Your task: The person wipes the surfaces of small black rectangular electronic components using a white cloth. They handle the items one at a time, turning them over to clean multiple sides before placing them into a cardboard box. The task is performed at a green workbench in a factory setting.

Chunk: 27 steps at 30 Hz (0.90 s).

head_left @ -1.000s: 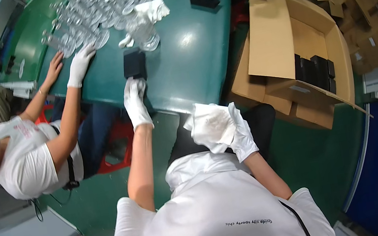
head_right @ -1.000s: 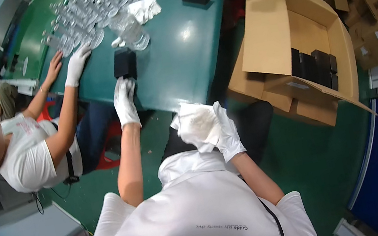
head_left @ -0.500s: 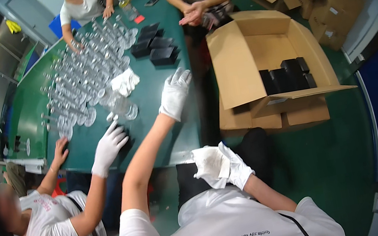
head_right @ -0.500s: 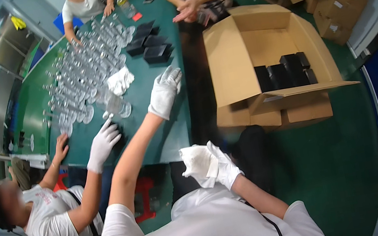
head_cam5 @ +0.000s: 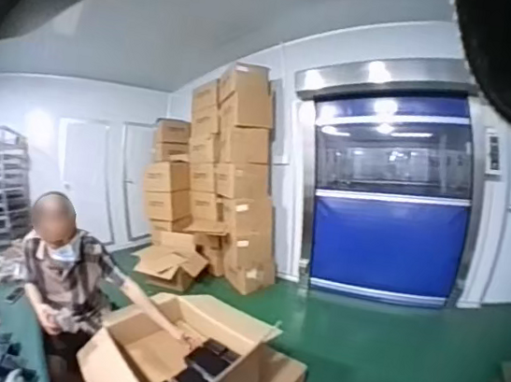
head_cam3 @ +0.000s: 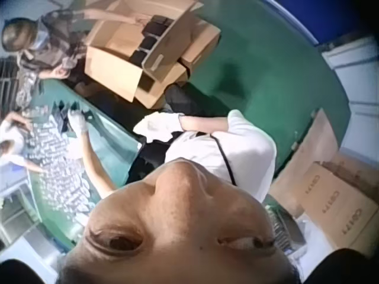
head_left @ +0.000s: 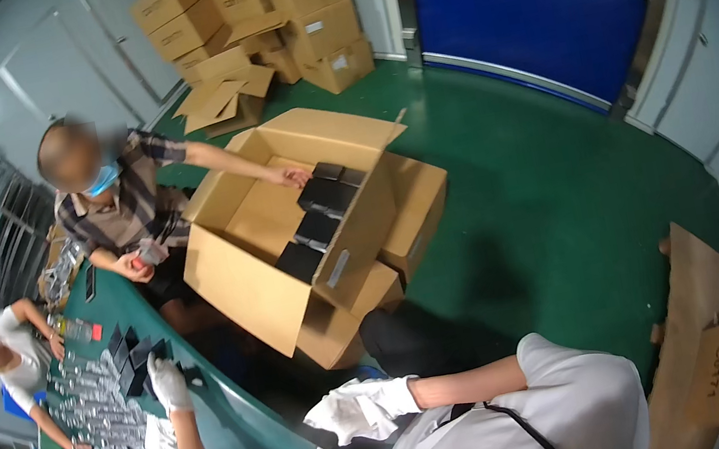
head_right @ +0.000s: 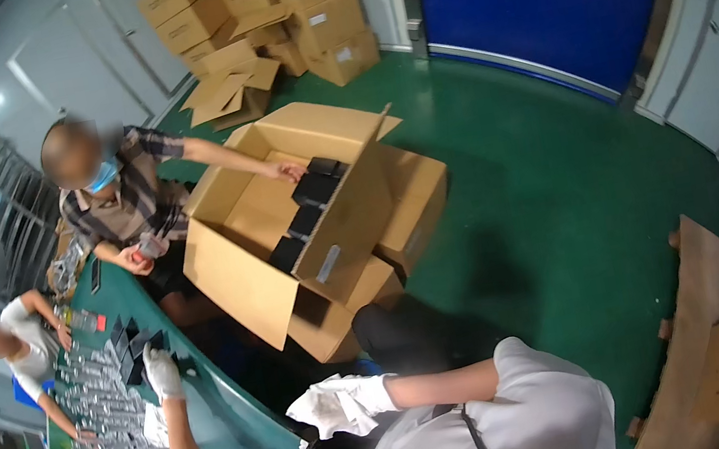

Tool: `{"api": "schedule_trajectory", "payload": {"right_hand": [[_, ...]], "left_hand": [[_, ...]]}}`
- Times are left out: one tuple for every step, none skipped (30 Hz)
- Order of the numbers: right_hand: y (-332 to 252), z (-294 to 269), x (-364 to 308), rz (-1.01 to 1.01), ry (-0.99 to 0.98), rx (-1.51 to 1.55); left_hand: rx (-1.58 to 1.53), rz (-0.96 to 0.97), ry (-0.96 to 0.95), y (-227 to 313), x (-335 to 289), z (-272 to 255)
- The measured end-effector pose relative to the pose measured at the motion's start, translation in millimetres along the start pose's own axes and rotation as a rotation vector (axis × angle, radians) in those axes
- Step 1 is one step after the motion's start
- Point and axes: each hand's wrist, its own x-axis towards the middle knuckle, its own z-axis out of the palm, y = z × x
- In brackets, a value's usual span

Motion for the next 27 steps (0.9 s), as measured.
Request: {"api": "schedule_trajectory", "payload": {"right_hand": [[-30,-25,5,0.158,-0.141,0.093],[-24,-16,-2,0.212,-0.142,0.269],[-14,-13,-15,0.304,-0.100,0.437],[-7,-4,-23,0.366,-0.075,0.611],[-9,-1,-23,0.366,-0.106,0.689],[-13,-1,-21,0.350,-0.142,0.668],[-13,0,-18,0.338,-0.168,0.609],[-13,-1,-13,0.317,-0.186,0.522],[-13,-1,-7,0.290,-0.202,0.406],[-15,1,2,0.250,-0.214,0.264],[-15,4,11,0.220,-0.219,0.108],[-16,10,20,0.196,-0.231,-0.041],[-17,13,29,0.183,-0.228,-0.173],[-17,13,34,0.186,-0.217,-0.290],[-18,15,40,0.174,-0.219,-0.365],[-27,8,47,0.212,-0.192,-0.408],[-19,8,48,0.205,-0.157,-0.391],[-8,9,44,0.193,-0.097,-0.324],[1,15,44,0.158,-0.054,-0.227],[12,22,43,0.143,-0.009,-0.112],[28,33,40,0.137,0.019,-0.017],[15,31,45,0.316,0.083,0.402],[-4,25,51,0.550,0.184,0.983],[-18,21,60,0.684,0.298,1.313],[-27,23,70,0.768,0.384,1.483],[-21,31,77,0.740,0.450,1.268],[-19,36,82,0.795,0.341,0.990]], "left_hand": [[0.127,0.030,0.116,9,-16,-29],[0.161,-0.019,0.054,13,-15,-53],[-0.037,-0.075,0.047,44,4,-100],[-0.214,-0.163,0.020,62,0,-150],[-0.290,-0.238,0.118,61,-19,-169],[-0.368,-0.308,0.217,58,-38,-179],[-0.454,-0.369,0.318,60,-51,-189],[-0.611,-0.742,0.045,68,-58,-206],[-0.744,-0.791,0.068,69,-71,-204],[-0.877,-0.876,0.095,69,-99,-196],[-1.013,-0.961,0.132,71,-125,-185],[-1.143,-1.104,0.172,79,-158,-169],[-1.361,-1.200,0.334,102,-178,-172],[-1.565,-1.294,0.516,134,-199,-183],[-1.583,-1.375,0.583,163,-212,-202],[-1.579,-1.472,0.656,187,-220,-219],[-1.594,-1.551,0.578,205,-229,-228],[-1.614,-1.636,0.493,223,-234,-237],[-1.659,-1.719,0.563,237,-239,-243],[-1.643,-1.676,0.506,245,-235,-260],[-1.659,-1.842,0.483,251,-221,-283],[-1.640,-1.859,0.481,253,-228,-283],[-1.572,-1.789,0.471,259,-237,-271],[-1.512,-1.708,0.449,263,-244,-262],[-1.374,-1.553,0.353,263,-246,-262],[-1.246,-1.388,0.247,265,-245,-265],[-1.137,-1.362,0.219,268,-249,-261]]}}
